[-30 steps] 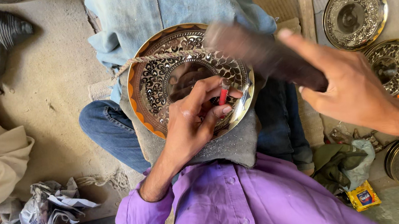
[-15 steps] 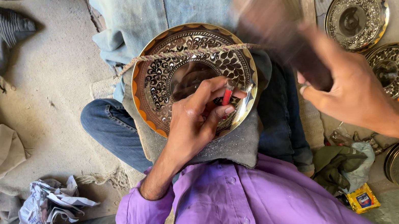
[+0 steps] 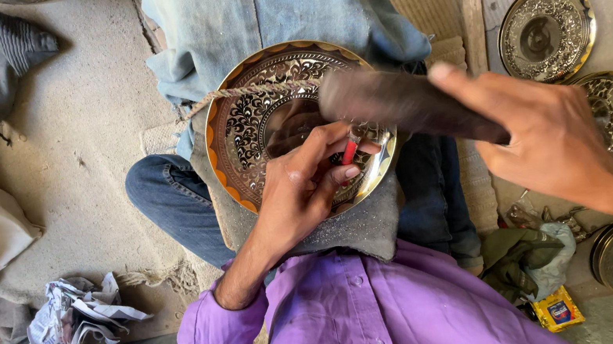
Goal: The person sits on the floor with a decorative brass plate resting on a cushioned lap board and hammers a red punch against the plate's embossed surface using a wooden mallet, repositioning the punch by hand to work different spots of the pattern. Finished brass plates and metal pieces lie on the floor beside them.
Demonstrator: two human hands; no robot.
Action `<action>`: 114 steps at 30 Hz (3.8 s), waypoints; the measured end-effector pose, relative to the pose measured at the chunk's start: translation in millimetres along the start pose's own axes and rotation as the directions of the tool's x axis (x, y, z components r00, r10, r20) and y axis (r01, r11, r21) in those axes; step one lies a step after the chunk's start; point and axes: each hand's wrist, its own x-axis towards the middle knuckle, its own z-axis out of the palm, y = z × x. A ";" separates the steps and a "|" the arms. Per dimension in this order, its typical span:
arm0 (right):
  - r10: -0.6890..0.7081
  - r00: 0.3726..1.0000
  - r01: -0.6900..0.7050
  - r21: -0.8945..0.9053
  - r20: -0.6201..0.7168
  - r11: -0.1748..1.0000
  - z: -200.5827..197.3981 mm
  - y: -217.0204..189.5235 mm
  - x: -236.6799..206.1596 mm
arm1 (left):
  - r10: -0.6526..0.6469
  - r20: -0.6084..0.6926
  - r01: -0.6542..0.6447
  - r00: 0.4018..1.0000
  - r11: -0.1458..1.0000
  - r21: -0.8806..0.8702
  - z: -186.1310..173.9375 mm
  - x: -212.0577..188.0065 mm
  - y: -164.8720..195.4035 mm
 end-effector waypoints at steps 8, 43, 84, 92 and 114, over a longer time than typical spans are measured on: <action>-0.129 0.986 0.128 -0.014 -0.107 0.992 -2.7 -4.2 6.0 | -0.044 -0.015 0.041 0.999 0.990 -0.133 -1.3 1.8 -1.5; 0.450 0.787 0.104 0.809 -0.422 0.578 181.3 13.9 -52.4 | -0.181 -0.303 0.098 0.936 0.957 -0.272 3.7 -2.7 -0.3; -0.028 0.918 0.180 0.354 -0.396 0.918 7.7 -3.7 -9.7 | 0.079 0.067 -0.078 0.995 0.997 -0.015 -15.3 21.7 -6.8; -0.154 0.967 0.154 -0.016 -0.203 0.988 -2.5 -11.4 1.1 | 0.099 0.066 -0.097 0.993 0.995 -0.036 -13.9 21.5 -8.1; -0.090 0.963 0.106 0.050 -0.253 0.993 18.7 2.0 -6.1 | 0.138 0.060 -0.143 0.989 0.986 0.090 -15.7 23.5 -3.2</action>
